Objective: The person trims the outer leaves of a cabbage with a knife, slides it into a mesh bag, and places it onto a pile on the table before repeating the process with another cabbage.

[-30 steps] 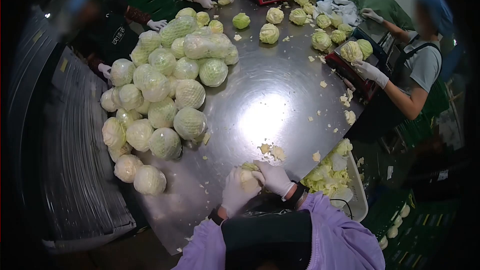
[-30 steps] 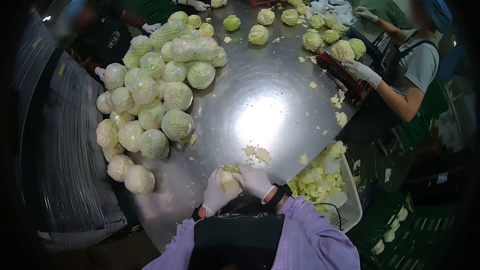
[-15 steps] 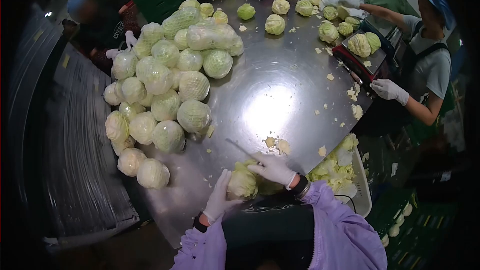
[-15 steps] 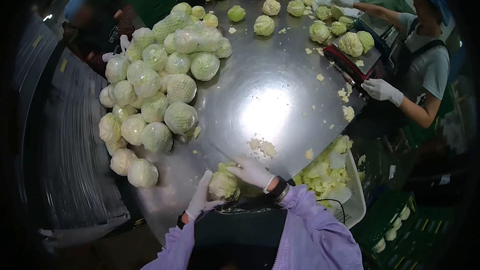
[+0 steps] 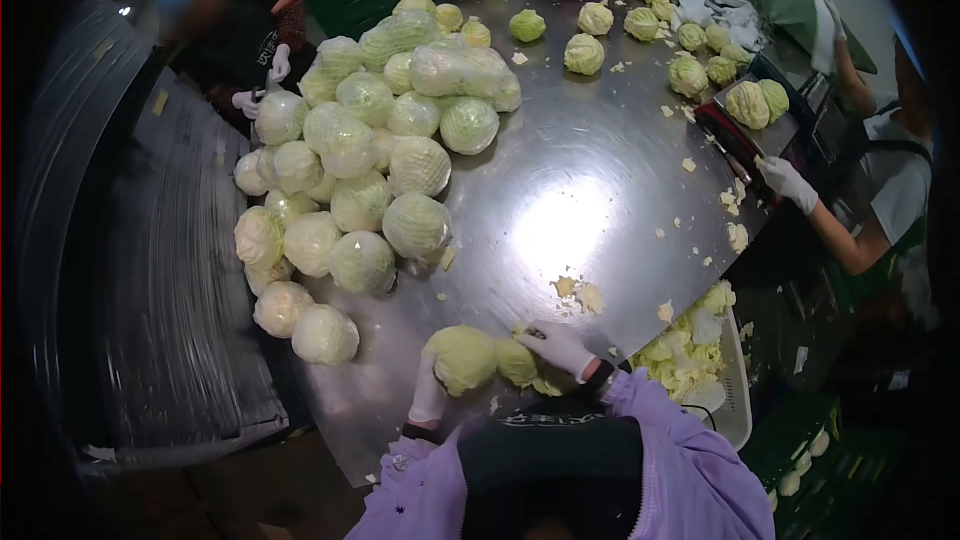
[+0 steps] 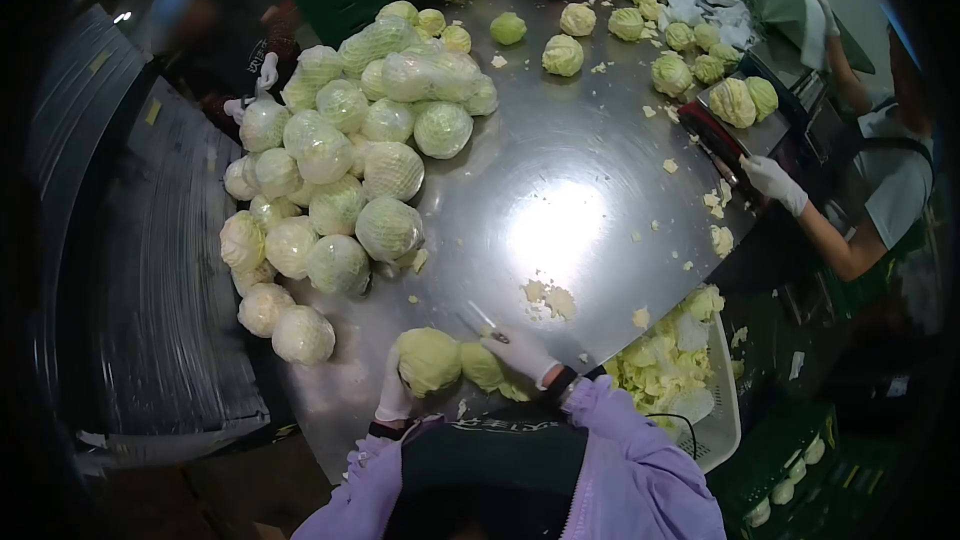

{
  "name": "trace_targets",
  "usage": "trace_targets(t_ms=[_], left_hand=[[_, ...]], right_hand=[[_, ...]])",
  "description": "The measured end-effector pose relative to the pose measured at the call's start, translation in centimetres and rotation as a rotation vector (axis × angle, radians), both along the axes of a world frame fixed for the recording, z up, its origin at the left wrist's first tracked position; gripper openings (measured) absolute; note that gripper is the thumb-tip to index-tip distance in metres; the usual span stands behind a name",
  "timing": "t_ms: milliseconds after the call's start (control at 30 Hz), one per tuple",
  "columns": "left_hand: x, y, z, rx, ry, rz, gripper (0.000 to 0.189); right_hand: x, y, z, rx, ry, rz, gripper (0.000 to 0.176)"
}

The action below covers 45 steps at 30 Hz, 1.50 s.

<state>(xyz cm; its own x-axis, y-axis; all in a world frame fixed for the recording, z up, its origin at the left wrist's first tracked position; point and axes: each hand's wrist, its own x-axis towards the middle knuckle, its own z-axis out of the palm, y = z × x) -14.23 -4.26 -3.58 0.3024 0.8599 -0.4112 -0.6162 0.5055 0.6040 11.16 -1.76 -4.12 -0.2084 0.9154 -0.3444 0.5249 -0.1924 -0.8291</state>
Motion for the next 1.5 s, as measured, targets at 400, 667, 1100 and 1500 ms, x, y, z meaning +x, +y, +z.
trace_targets(t_ms=[400, 667, 1100, 1500], left_hand=[[6.5, 4.2, 0.1, -0.074, -0.327, 0.074, 0.067], [7.9, 3.9, 6.5, 0.113, 0.344, -0.231, 0.057], [-25.9, 17.3, 9.1, 0.234, 1.643, 0.922, 0.101], [-30.1, 23.4, 5.0, 0.318, 0.885, 1.024, 0.068]], right_hand=[[20.2, -8.0, 3.0, 0.227, -0.64, -0.445, 0.02], [4.3, -2.2, 0.2, -0.356, 1.21, -0.726, 0.078], [13.5, 8.1, -2.8, -0.024, 1.437, -0.881, 0.061], [7.2, 1.1, 3.2, -0.54, 1.056, -0.904, 0.027]])
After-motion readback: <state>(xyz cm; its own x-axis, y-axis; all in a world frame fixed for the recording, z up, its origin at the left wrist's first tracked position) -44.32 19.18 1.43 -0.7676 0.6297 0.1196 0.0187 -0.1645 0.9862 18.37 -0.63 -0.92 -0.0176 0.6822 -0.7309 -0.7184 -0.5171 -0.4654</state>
